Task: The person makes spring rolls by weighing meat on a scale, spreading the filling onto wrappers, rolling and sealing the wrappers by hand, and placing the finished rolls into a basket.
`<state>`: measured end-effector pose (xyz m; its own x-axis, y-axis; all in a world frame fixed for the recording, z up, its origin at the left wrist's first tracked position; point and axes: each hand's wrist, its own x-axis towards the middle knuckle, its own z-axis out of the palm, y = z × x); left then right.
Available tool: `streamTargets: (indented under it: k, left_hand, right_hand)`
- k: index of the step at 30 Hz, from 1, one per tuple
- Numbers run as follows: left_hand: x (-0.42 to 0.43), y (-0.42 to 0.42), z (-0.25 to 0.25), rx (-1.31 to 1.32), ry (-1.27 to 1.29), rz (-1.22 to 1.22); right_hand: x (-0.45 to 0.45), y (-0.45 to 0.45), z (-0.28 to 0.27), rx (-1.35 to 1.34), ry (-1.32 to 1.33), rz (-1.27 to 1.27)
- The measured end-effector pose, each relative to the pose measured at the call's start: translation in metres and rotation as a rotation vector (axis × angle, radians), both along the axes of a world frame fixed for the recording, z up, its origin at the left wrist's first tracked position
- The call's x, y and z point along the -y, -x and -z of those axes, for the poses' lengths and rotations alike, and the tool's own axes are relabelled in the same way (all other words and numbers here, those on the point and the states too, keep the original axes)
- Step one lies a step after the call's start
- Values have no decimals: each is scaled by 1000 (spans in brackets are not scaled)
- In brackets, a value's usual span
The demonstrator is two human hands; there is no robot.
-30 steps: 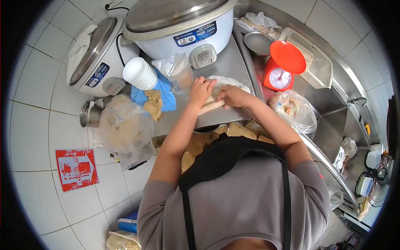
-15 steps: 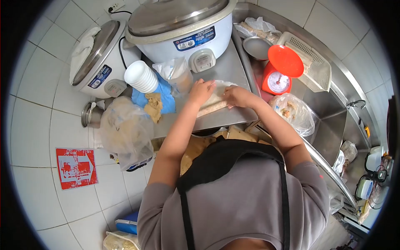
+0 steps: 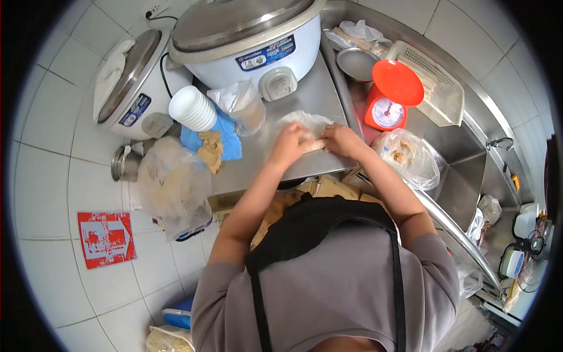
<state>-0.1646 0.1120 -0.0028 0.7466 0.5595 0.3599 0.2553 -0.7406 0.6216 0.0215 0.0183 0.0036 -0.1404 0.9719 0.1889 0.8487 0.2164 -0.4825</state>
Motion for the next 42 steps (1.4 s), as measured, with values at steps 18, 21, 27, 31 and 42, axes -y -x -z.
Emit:
streamTargets:
  k: [18,21,27,31,42]
  left_hand:
    - [5,101,5,-55,373,-182]
    - [0,101,7,-96,168,-259]
    - [15,85,-4,2,120,-113]
    - [3,84,-6,-192,272,-100]
    - [3,54,13,-10,-14,-62]
  right_hand:
    - [7,2,3,-419,113,19]
    - [2,-1,1,-88,17,146]
    - [-14,7,0,6,-19,241]
    - [-25,36,5,-292,-43,-15]
    - [-50,43,3,-245,30,32]
